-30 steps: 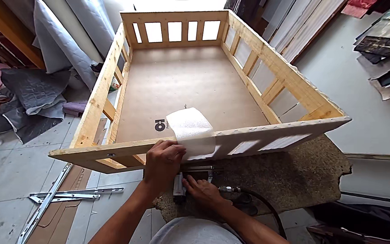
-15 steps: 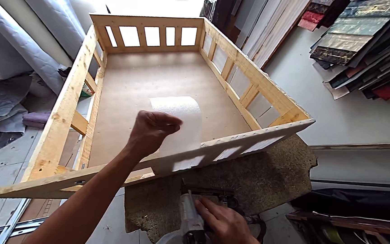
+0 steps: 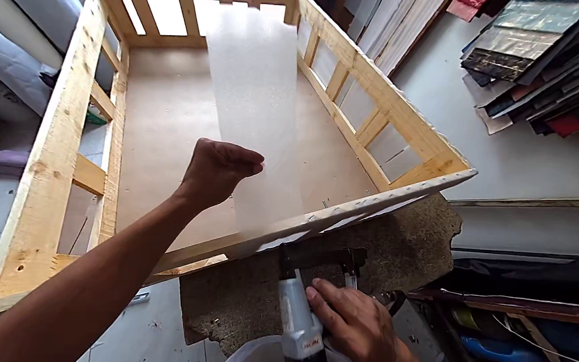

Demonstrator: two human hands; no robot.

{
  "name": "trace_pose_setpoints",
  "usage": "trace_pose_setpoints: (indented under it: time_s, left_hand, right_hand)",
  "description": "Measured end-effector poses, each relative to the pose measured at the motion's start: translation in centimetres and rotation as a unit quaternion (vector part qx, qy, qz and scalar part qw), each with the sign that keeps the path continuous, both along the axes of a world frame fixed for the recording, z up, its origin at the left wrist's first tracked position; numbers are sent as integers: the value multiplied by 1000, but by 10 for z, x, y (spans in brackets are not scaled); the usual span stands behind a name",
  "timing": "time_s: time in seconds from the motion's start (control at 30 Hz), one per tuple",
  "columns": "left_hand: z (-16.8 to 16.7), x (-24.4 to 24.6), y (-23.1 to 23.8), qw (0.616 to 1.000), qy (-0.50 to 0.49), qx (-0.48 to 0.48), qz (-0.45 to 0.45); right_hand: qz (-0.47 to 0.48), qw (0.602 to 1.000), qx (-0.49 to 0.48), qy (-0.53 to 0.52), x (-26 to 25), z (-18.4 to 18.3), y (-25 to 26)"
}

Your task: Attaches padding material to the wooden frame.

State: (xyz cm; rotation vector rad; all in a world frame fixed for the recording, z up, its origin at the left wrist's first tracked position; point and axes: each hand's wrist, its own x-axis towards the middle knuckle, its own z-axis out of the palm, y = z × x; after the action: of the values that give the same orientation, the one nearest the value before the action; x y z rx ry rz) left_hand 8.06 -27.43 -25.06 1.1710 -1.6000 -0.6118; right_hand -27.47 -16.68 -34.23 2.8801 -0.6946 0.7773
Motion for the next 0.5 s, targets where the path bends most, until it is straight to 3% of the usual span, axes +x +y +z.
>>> trace_pose_setpoints:
  time_s: [0.23,0.37,0.43,0.5]
  left_hand:
    - [-11,4,-5,998,37,53,0]
    - [-11,9,-6,998,30,60,12]
    - [-16,7,-10,997,33,67,9]
    - [-19,6,-14,996,39,79,11]
  right_hand:
    - [14,1000,-7,25,52,2,13]
    - [-21,985,173,-5,37,77,28]
    - [-81,953,287,-44,28,128,28]
    - [-169,921,344,-67,22,155,15]
